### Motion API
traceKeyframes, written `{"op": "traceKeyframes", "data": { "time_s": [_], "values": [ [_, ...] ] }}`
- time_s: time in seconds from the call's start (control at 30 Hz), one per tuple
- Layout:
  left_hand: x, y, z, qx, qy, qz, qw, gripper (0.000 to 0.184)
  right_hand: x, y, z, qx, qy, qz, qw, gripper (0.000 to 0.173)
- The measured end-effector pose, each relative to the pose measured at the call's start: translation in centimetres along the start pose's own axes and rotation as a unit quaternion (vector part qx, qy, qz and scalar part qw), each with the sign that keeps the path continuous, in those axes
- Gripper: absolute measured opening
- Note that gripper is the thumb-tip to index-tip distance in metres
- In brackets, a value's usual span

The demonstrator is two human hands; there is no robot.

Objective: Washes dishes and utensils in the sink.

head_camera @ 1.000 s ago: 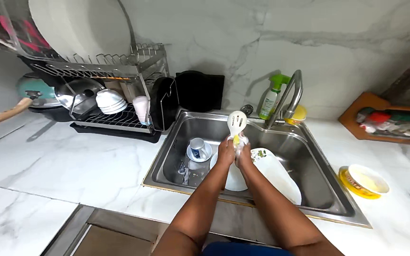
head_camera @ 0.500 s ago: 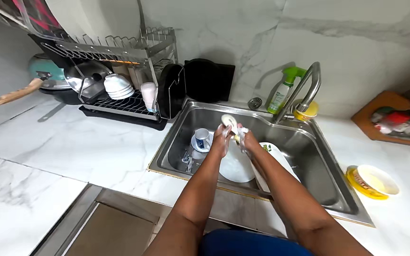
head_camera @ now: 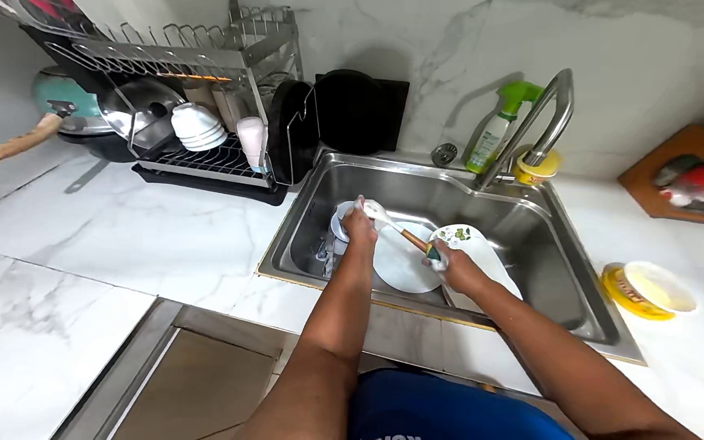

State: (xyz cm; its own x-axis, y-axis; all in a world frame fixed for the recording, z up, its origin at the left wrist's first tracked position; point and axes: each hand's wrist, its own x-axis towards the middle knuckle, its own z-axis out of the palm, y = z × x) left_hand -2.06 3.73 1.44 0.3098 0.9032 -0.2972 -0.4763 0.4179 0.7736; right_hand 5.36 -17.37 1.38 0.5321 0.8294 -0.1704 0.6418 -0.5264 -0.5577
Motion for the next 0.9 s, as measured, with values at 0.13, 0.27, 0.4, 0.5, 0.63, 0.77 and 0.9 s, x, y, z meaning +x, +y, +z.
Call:
{"op": "traceKeyframes", "data": {
  "time_s": [0.13, 0.27, 0.4, 0.5, 0.63, 0.77, 0.9],
  "values": [
    [0.2, -0.5, -0.2, -0.003, -0.127, -0.016, 0.992, 0.053, -0.3, -0.9, 0.3, 0.287, -0.034, 0.066, 0.955, 0.044],
    [-4.9, -2.7, 1.7, 0.083, -0.27, -0.107, 0.953, 0.045, -0.1, -3.3, 1.2, 0.444, -0.06, 0.095, 0.889, 0.037],
    [-4.2, -2.7, 1.6, 0.07, -0.28, -0.111, 0.951, 0.042, 0.1, -1.1, -0.6, 0.181, -0.004, 0.004, 0.983, 0.037],
    [-1.8, -1.9, 1.3, 0.071, -0.246, -0.107, 0.961, 0.043, -2.5, 1.8, -4.6, 0.113, 0.089, 0.025, 0.989, 0.045],
    [-2.0, -3.0, 1.8, 0.119, -0.251, -0.149, 0.949, 0.024, -7.0, 6.3, -10.0, 0.173, 0.238, 0.092, 0.951, 0.061],
    [-4.0, -3.5, 2.4, 0.199, -0.303, -0.155, 0.919, 0.026, -8.0, 5.9, -11.4, 0.193, 0.304, 0.133, 0.923, 0.06],
    [-5.9, -3.1, 3.6, 0.226, -0.37, -0.173, 0.884, 0.027, -5.7, 3.2, -10.4, 0.133, 0.333, 0.02, 0.933, 0.04]
  ]
}}
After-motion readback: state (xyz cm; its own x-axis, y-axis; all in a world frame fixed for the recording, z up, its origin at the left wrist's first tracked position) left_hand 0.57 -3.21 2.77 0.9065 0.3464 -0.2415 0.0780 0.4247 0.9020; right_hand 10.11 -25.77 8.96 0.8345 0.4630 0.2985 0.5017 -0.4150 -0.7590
